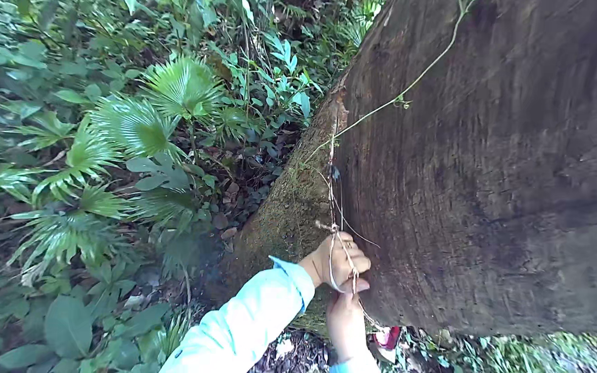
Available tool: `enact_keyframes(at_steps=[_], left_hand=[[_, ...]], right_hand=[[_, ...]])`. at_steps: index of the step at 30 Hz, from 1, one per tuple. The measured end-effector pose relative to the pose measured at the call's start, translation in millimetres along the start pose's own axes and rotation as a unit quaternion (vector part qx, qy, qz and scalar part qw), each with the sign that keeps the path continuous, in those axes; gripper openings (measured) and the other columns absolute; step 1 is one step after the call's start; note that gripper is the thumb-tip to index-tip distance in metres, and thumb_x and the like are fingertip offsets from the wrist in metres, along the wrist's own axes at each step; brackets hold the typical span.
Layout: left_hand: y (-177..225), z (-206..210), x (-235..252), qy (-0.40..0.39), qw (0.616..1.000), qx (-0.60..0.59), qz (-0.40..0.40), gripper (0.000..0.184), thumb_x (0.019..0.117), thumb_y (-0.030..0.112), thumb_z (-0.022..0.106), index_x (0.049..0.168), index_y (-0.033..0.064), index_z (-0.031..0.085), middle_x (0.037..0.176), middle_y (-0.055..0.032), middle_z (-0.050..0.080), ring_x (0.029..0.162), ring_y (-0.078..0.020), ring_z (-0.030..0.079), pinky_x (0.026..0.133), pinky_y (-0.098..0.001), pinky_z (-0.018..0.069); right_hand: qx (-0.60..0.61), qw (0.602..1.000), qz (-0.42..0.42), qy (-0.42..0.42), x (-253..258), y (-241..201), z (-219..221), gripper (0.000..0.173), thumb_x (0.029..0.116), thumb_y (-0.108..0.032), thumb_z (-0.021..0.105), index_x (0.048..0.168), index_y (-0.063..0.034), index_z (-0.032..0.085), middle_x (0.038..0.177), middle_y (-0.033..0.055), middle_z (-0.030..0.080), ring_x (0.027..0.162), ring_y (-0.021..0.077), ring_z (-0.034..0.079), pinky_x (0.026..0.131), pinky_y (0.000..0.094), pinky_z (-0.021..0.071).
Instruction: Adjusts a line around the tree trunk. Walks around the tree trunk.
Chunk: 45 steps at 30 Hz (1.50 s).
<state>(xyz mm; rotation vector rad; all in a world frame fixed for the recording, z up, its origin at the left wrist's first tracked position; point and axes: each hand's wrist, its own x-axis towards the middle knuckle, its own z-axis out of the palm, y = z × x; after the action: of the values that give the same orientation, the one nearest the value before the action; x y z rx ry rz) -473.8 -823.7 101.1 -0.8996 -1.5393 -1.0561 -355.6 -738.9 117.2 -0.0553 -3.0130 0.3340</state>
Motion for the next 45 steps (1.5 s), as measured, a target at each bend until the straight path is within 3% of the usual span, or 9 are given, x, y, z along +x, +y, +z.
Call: enact_keyframes(at_steps=[7,10,16,21,26,30,36,39,45], left_hand=[[0,5,12,0.034,0.998,-0.037,-0.047,0.067,0.1056,0.054,0.03,0.072,0.0075,0.063,0.058,-0.0082,0.059,0.062,-0.0217,0.061,0.082,-0.0334,0.049],[33,21,-13,0.024,0.998,-0.016,-0.05,0.069,0.1056,0.058,0.025,0.073,0.0092,0.062,0.058,-0.0066,0.057,0.06,-0.0214,0.058,0.08,-0.0338,0.0476],[16,17,18,0.03,0.997,-0.025,-0.07,0.071,0.1058,0.053,0.026,0.071,0.0048,0.065,0.058,-0.0096,0.061,0.059,-0.0229,0.062,0.075,-0.037,0.0506],[73,39,-18,0.0,0.998,-0.005,-0.07,0.067,0.1037,0.058,0.029,0.066,0.0107,0.058,0.053,-0.0054,0.055,0.055,-0.022,0.058,0.069,-0.0352,0.0484],[41,28,2,0.032,0.996,0.006,-0.077,0.064,0.1052,0.051,0.031,0.07,0.0077,0.063,0.057,-0.0079,0.06,0.06,-0.0224,0.062,0.08,-0.0356,0.0497],[64,42,-24,0.009,0.997,0.039,-0.058,0.066,0.1048,0.056,0.028,0.069,0.0106,0.06,0.054,-0.0054,0.055,0.057,-0.0219,0.058,0.074,-0.0349,0.0487],[49,36,-4,-0.008,0.996,0.02,-0.085,0.066,0.1034,0.052,0.031,0.069,0.007,0.065,0.057,-0.0085,0.062,0.058,-0.023,0.063,0.074,-0.0382,0.0505],[91,49,-31,-0.076,0.99,0.019,-0.115,0.062,0.0982,0.059,0.041,0.066,0.0106,0.063,0.058,-0.0064,0.061,0.06,-0.0241,0.065,0.07,-0.0405,0.053],[73,44,-15,-0.013,0.995,0.04,-0.092,0.063,0.1028,0.051,0.034,0.066,0.0081,0.063,0.056,-0.0079,0.061,0.057,-0.0224,0.063,0.074,-0.0374,0.0515]], right_hand=[[-0.027,0.999,-0.022,0.014,7,0,-20,0.03,0.1014,-0.004,0.056,0.127,0.0114,0.062,0.105,0.0358,0.067,0.077,0.0503,0.071,0.065,0.0603,0.0584],[-0.042,0.999,-0.02,-0.02,-24,25,-26,0.026,0.0968,0.0,0.059,0.119,0.0127,0.065,0.105,0.0374,0.067,0.079,0.0518,0.071,0.066,0.0613,0.0582],[-0.067,0.997,-0.044,0.012,2,20,-36,0.028,0.1017,-0.003,0.055,0.124,0.0109,0.064,0.102,0.0351,0.068,0.075,0.05,0.072,0.063,0.0598,0.0583],[-0.055,0.996,-0.017,-0.067,-49,56,-43,0.026,0.0981,-0.002,0.057,0.116,0.0163,0.063,0.108,0.0395,0.066,0.08,0.0543,0.071,0.069,0.0643,0.0572],[-0.055,0.998,-0.031,-0.027,-13,44,-31,0.027,0.1015,-0.006,0.057,0.12,0.0127,0.064,0.106,0.0364,0.068,0.079,0.0516,0.071,0.067,0.0621,0.0578],[-0.049,0.997,-0.046,-0.032,-34,64,-23,0.022,0.0963,0.0,0.059,0.112,0.0144,0.065,0.104,0.0369,0.068,0.078,0.0513,0.072,0.066,0.0611,0.0582],[-0.054,0.996,-0.029,-0.06,-15,56,-32,0.027,0.1017,-0.005,0.057,0.121,0.0122,0.064,0.113,0.0361,0.067,0.086,0.0517,0.071,0.073,0.061,0.058],[-0.042,0.993,-0.001,-0.11,-46,88,-26,0.032,0.098,-0.004,0.059,0.123,0.016,0.059,0.111,0.0392,0.066,0.087,0.0551,0.07,0.075,0.0659,0.0562],[-0.028,0.993,-0.012,-0.111,-32,74,-32,0.031,0.1038,-0.008,0.054,0.126,0.0118,0.061,0.118,0.0356,0.065,0.095,0.0512,0.071,0.081,0.0619,0.0568]])
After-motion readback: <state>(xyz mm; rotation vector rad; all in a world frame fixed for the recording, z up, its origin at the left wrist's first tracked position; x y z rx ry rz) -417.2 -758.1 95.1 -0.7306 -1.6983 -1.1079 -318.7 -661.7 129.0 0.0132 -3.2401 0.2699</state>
